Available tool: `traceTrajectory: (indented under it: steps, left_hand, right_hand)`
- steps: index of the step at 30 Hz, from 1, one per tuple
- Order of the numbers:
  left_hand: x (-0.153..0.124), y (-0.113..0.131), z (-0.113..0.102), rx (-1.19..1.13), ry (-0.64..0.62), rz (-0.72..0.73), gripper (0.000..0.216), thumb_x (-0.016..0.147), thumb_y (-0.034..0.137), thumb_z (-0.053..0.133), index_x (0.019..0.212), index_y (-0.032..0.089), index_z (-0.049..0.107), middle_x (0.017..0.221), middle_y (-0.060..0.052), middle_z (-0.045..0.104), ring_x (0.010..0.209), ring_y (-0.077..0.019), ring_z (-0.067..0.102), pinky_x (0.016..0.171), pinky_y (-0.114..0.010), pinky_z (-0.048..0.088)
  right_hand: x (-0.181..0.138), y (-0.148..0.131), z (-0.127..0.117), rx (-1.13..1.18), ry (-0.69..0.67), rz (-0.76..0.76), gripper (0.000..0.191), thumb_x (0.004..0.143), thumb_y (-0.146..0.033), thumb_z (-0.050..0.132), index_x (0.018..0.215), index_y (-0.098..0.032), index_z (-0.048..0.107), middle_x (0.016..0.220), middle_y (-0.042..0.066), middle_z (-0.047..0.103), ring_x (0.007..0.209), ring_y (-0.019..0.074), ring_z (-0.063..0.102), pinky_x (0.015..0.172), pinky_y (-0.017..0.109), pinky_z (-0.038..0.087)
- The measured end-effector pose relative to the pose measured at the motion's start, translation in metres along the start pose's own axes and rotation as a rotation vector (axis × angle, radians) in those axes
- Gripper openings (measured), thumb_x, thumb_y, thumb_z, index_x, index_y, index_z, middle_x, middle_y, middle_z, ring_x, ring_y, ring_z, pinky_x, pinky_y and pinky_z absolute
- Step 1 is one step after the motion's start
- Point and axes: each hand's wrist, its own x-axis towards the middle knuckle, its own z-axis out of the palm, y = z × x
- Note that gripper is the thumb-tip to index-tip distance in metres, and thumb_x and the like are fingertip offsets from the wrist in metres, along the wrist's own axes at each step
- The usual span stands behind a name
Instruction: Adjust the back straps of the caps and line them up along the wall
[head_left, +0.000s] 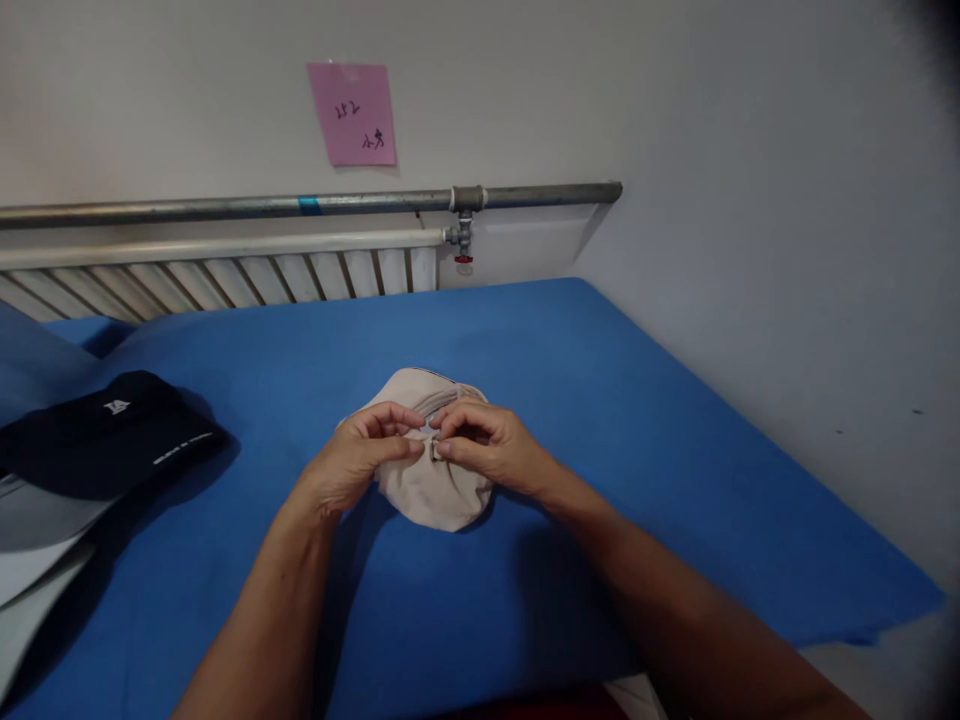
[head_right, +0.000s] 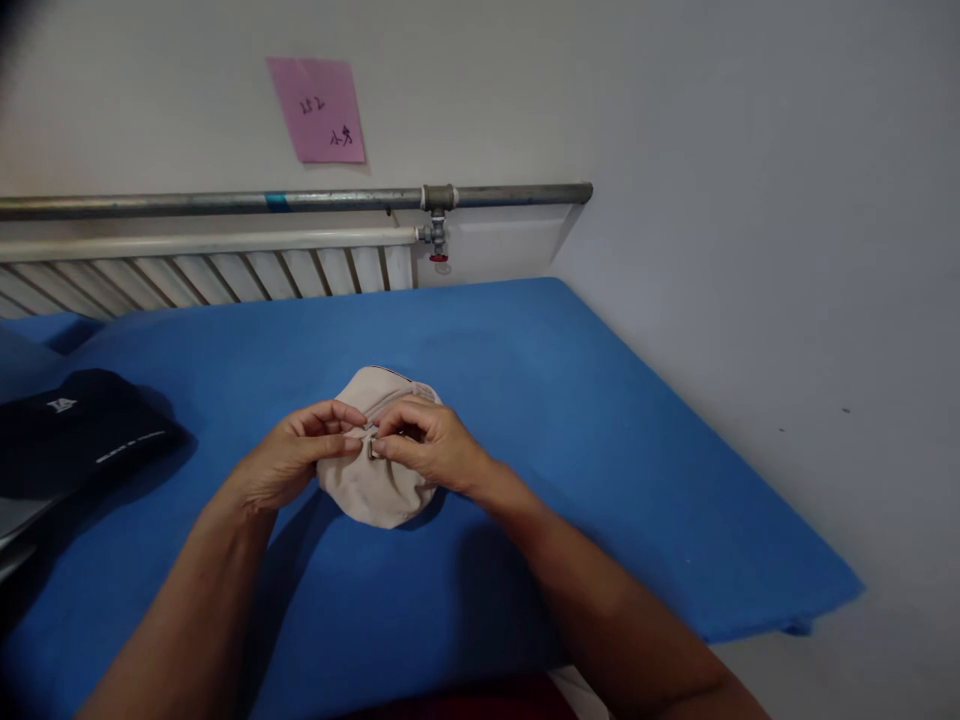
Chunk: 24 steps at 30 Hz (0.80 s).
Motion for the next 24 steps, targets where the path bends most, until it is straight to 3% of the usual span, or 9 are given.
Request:
traceTrajectory:
  steps: [4, 10, 15, 19, 24]
  left_hand:
    - [-0.0002, 0.0001, 0.0032, 0.034, 0.014, 0.030, 0.027, 0.057, 0.013, 0.082, 0.081, 0.015, 0.070, 0.072, 0.000, 0.068, 0.062, -0.0090, 0.061, 0.061, -0.019, 0.048]
    - [0.0005, -0.0008, 0.0051, 0.086, 0.068, 0.069, 0.025, 0.056, 0.014, 0.082, 0.078, 0.015, 0.071, 0.067, 0.002, 0.064, 0.060, -0.0075, 0.057, 0.059, -0.018, 0.045]
    - [0.0017, -0.0017, 0.0006, 0.063, 0.039, 0.007, 0.026, 0.057, 0.016, 0.083, 0.080, 0.016, 0.070, 0.071, 0.000, 0.067, 0.063, -0.0099, 0.060, 0.061, -0.021, 0.047]
    - [0.0019, -0.0006, -0.0005, 0.033, 0.075, -0.016, 0.028, 0.054, 0.017, 0.084, 0.078, 0.015, 0.069, 0.069, 0.000, 0.068, 0.060, -0.0100, 0.061, 0.059, -0.020, 0.047]
    - [-0.0001, 0.0014, 0.0031, 0.041, 0.072, -0.017, 0.028, 0.053, 0.017, 0.085, 0.075, 0.014, 0.068, 0.067, 0.001, 0.067, 0.057, -0.0090, 0.059, 0.057, -0.019, 0.047]
  right_hand:
    - [0.0008, -0.0003, 0.0004, -0.052, -0.014, 0.000, 0.005, 0.077, -0.020, 0.067, 0.074, -0.020, 0.063, 0.079, 0.000, 0.063, 0.076, 0.0145, 0.059, 0.072, 0.031, 0.048]
    - [0.0015, -0.0047, 0.0018, -0.314, -0.020, -0.134, 0.011, 0.080, -0.014, 0.061, 0.070, -0.020, 0.059, 0.071, -0.002, 0.058, 0.072, 0.0132, 0.054, 0.073, 0.030, 0.046]
    - [0.0004, -0.0049, 0.0031, -0.098, 0.042, 0.054, 0.009, 0.081, -0.026, 0.064, 0.077, -0.020, 0.059, 0.076, -0.001, 0.059, 0.071, 0.0123, 0.056, 0.068, 0.027, 0.047]
    - [0.0013, -0.0050, -0.0006, 0.118, -0.005, 0.135, 0.016, 0.075, -0.025, 0.068, 0.090, -0.020, 0.063, 0.086, 0.000, 0.063, 0.077, 0.0126, 0.059, 0.071, 0.028, 0.048]
    - [0.0006, -0.0080, -0.0010, 0.084, 0.000, 0.154, 0.017, 0.070, -0.017, 0.068, 0.086, -0.020, 0.063, 0.083, -0.001, 0.061, 0.077, 0.0119, 0.056, 0.072, 0.027, 0.046]
